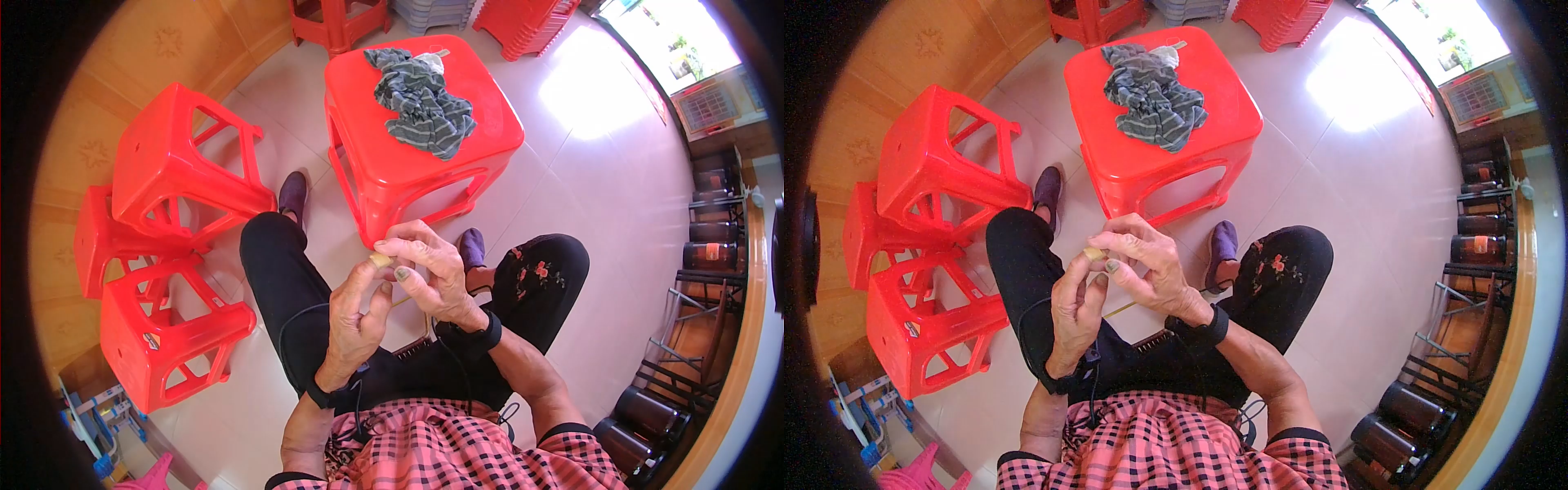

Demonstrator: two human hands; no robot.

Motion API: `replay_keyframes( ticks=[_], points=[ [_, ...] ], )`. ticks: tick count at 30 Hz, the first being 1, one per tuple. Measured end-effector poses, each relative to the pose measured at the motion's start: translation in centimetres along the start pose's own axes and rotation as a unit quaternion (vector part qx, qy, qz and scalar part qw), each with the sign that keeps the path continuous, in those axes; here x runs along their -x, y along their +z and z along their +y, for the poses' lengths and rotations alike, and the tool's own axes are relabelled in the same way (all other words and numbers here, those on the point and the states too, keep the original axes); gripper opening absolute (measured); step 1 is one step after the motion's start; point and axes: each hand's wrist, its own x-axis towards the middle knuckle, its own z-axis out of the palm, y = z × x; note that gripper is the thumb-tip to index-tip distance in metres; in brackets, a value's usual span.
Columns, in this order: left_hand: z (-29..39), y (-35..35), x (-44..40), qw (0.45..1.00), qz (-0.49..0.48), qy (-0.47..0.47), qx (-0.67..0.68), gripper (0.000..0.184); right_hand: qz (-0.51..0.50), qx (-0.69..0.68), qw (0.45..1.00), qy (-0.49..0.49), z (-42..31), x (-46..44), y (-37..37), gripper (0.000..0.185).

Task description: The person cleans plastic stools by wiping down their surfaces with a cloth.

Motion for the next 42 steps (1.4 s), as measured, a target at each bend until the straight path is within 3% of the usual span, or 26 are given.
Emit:
replay_keyframes(
  ticks=[3, 6, 8, 11, 24, 27, 29, 33, 35, 42],
  points=[
    [0.2, -0.2, 0.0, 0.999, 0.003, -0.036, 0.003, 0.032, -0.004, 0.006, 1.000, -0.023, 0.0, 0.1, 0.3, 0.029],
    [0.0, -0.2, -0.3, 0.998, -0.004, 0.016, -0.061, 0.033, 0.009, -0.035, 0.999, 0.029, -0.2, 0.2, 0.3, 0.031],
    [-0.7, -0.1, -0.2, 0.984, 0.005, 0.126, -0.124, 0.038, 0.031, -0.076, 0.995, 0.062, 0.0, 0.2, 0.0, 0.029],
    [-0.7, -0.2, -0.2, 0.966, -0.026, 0.168, -0.197, 0.042, 0.054, -0.116, 0.989, 0.072, 0.4, 0.2, 0.1, 0.026],
    [-0.5, 0.2, -0.2, 0.945, -0.057, 0.208, -0.244, 0.043, -0.017, -0.175, 0.981, 0.079, 0.0, 0.3, -1.3, 0.033],
    [-0.4, 0.4, -0.3, 0.947, -0.048, 0.215, -0.233, 0.038, -0.013, -0.150, 0.986, 0.078, -0.3, 0.0, -1.1, 0.043],
    [-0.7, 0.3, -0.1, 0.958, -0.046, 0.185, -0.214, 0.045, -0.037, -0.163, 0.983, 0.073, -0.2, 0.1, -1.1, 0.043],
    [-0.3, 0.2, 0.3, 0.983, -0.070, 0.098, -0.137, 0.041, -0.054, -0.169, 0.978, 0.113, -0.5, 0.1, -1.5, 0.044],
    [-0.2, 0.3, 0.6, 0.996, -0.069, -0.015, 0.052, 0.039, -0.058, -0.176, 0.975, 0.126, -0.4, 0.3, -1.4, 0.044],
    [-1.7, 0.2, 0.3, 0.949, -0.068, -0.107, 0.287, 0.035, -0.033, -0.118, 0.986, 0.116, -0.2, 0.3, -0.9, 0.040]
  ],
)
